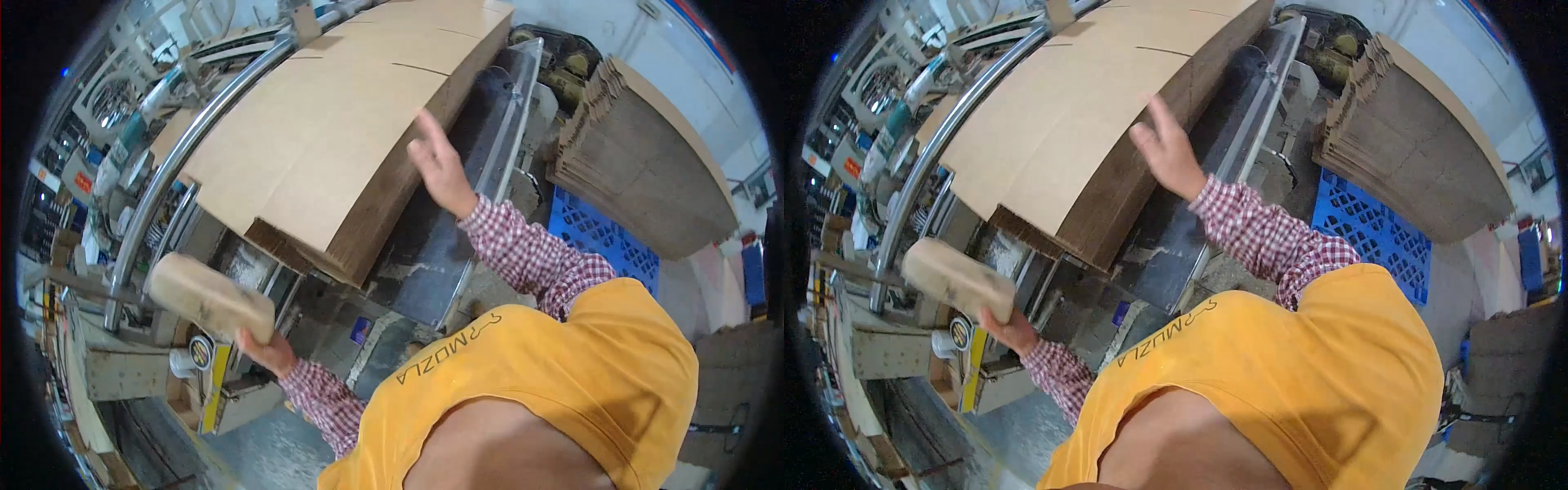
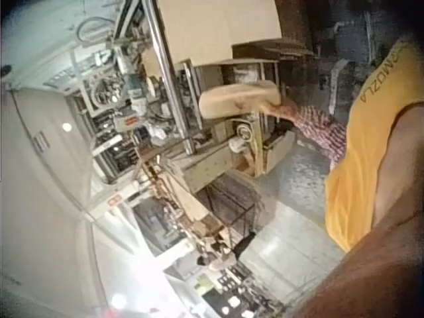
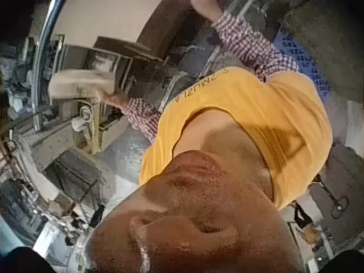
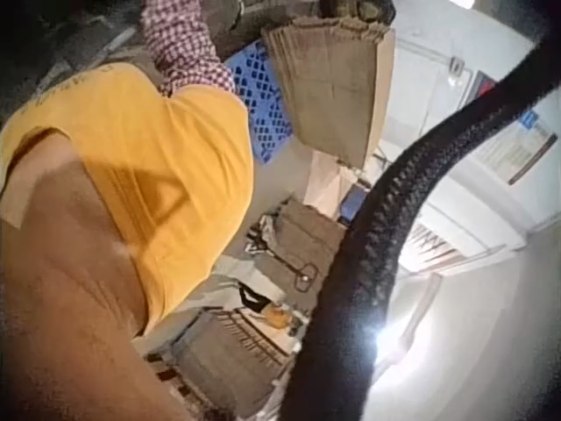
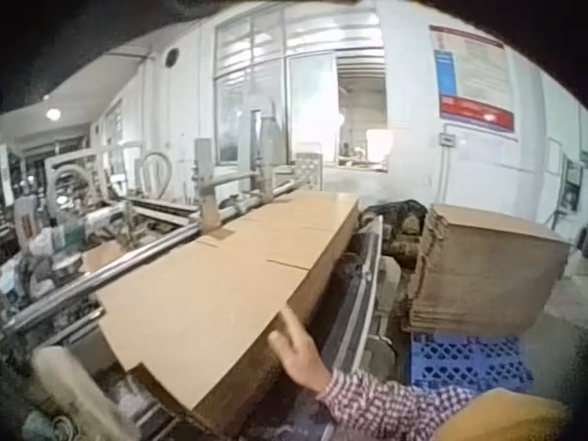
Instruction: Loading large cardboard sheets onto a processing machine.
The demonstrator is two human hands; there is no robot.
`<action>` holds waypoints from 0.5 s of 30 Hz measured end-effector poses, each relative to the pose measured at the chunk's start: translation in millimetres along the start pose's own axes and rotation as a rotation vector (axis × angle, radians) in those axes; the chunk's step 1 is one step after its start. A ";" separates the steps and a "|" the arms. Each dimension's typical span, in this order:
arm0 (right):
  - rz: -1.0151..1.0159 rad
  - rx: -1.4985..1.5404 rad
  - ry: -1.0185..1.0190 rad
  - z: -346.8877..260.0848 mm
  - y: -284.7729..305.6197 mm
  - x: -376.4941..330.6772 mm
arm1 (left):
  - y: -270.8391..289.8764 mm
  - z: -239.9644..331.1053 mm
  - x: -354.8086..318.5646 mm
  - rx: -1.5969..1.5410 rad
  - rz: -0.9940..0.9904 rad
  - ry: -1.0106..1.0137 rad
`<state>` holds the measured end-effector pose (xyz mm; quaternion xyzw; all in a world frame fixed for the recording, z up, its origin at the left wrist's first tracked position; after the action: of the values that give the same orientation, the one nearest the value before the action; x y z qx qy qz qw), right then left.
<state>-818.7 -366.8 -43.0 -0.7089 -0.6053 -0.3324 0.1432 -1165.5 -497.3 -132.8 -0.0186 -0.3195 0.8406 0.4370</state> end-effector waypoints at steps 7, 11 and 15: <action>-0.368 0.608 0.027 -100.6 -6.5 -9.2 | -194.4 48.4 -41.3 0.131 -0.664 0.061; -0.231 0.838 -0.096 -64.5 23.5 8.3 | -270.3 17.8 -62.6 0.612 -0.922 -0.080; 0.240 0.928 -0.475 25.2 73.5 22.3 | -298.0 16.1 -56.7 1.020 -0.781 -0.669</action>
<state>-740.1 -351.1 -32.6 -0.6911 -0.6191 0.1587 0.3375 -920.1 -424.8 30.9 0.5612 0.0124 0.6284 0.5384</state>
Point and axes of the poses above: each hand's wrist, its own x-axis towards the middle knuckle, its own y-axis out of the back of the hand, z = x × y, the point moved 2 cm from there along x, towards the middle knuckle, and after that the axes turned 1 degree about -y, right-handed, at the moved point
